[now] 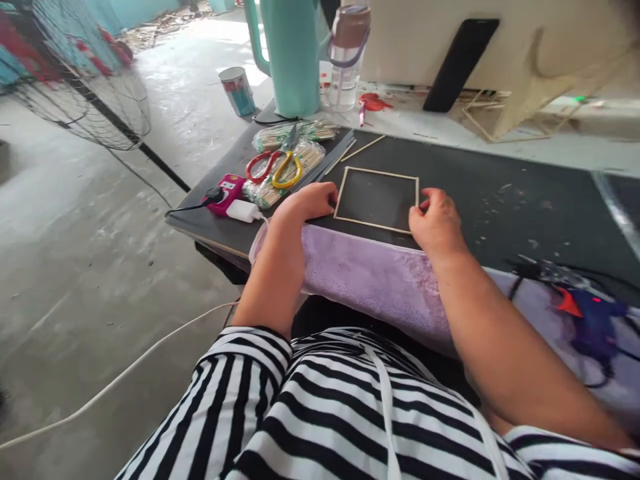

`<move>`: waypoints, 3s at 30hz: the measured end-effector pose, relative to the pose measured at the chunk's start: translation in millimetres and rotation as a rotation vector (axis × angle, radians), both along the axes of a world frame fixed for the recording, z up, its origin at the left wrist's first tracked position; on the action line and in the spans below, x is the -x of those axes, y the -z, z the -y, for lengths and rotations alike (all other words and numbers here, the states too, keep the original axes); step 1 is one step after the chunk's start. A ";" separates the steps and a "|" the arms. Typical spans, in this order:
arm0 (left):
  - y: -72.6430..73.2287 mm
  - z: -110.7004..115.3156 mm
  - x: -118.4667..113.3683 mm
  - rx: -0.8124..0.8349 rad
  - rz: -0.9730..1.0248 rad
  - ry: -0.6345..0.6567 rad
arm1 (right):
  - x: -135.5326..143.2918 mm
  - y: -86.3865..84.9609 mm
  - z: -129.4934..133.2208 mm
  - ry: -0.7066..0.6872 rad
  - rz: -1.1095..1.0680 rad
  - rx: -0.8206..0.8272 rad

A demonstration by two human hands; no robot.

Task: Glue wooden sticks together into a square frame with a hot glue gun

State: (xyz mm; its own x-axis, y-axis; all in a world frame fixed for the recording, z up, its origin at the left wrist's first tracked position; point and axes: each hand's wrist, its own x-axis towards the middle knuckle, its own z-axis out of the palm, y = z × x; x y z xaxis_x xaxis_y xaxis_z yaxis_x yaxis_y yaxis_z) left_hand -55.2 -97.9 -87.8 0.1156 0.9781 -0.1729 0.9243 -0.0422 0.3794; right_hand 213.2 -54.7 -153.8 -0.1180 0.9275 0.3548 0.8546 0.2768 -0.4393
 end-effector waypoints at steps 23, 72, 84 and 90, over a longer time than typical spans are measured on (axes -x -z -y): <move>-1.7 -2.1 6.5 -0.004 0.055 0.013 | 4.6 -0.9 3.0 -0.004 -0.017 0.057; -2.8 -1.2 6.1 0.021 0.095 -0.014 | 6.6 -3.9 11.9 -0.120 0.103 0.104; -3.5 -0.6 5.1 0.027 0.090 -0.013 | 5.4 -1.5 11.5 -0.114 0.119 0.072; -3.5 -0.9 5.5 0.025 0.075 -0.005 | 6.3 -4.7 13.7 -0.126 0.112 0.085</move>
